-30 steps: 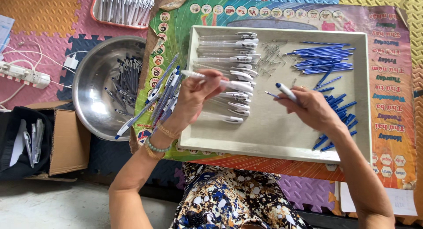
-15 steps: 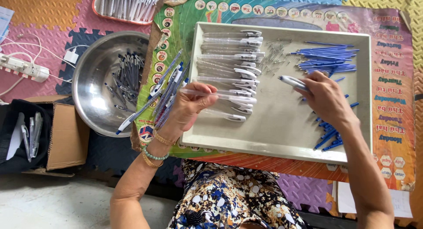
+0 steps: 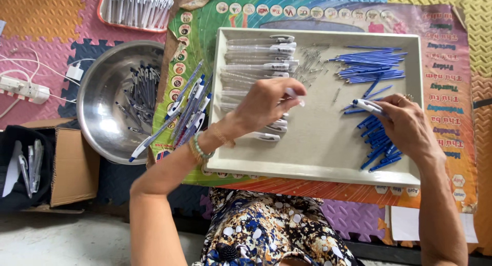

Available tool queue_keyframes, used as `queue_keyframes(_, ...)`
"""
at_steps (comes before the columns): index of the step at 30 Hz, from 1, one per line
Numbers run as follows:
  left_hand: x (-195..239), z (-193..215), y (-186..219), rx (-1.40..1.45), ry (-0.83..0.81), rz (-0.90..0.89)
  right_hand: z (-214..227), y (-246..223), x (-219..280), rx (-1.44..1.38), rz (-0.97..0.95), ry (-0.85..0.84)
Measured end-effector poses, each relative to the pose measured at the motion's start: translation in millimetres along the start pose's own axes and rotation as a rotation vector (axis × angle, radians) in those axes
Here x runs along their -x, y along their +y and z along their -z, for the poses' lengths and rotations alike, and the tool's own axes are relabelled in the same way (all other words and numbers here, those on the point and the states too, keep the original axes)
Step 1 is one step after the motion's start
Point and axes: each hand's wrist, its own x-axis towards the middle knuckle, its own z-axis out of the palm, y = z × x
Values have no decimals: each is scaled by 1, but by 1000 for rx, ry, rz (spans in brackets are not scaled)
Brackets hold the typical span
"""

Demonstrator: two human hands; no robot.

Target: The person assembles blue ballpoint pens by inserting refill cartridges into clear plastic barrels. They pick up the components from a white tray and a metal bowl, assemble them by hand, and place the finished pens into a separate container.

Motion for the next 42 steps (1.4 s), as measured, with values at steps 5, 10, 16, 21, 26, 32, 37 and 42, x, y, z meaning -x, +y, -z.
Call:
queue_keyframes(5,-5,-14,-14,-133,-66,-116,-3,0,-3,3,-3,27)
queue_keyframes(10,-4,21,0,131,12,18,-3,15,-20,-5,30,30)
queue_keyframes(16,43,51,3,615,59,386,-7,25,-36,99,41,53)
queue_keyframes(21,99,68,0,816,2,626,-8,34,-34,179,38,40)
queue_keyframes(26,118,85,6,572,-150,605,-8,24,-53,170,72,-1)
queue_keyframes(32,117,92,8,264,-102,567,4,-9,-66,-22,70,55)
queue_keyframes(37,135,89,-6,166,-63,413,13,-31,-60,-102,185,110)
queue_keyframes(42,131,85,9,-49,27,330,22,-51,-54,-165,228,128)
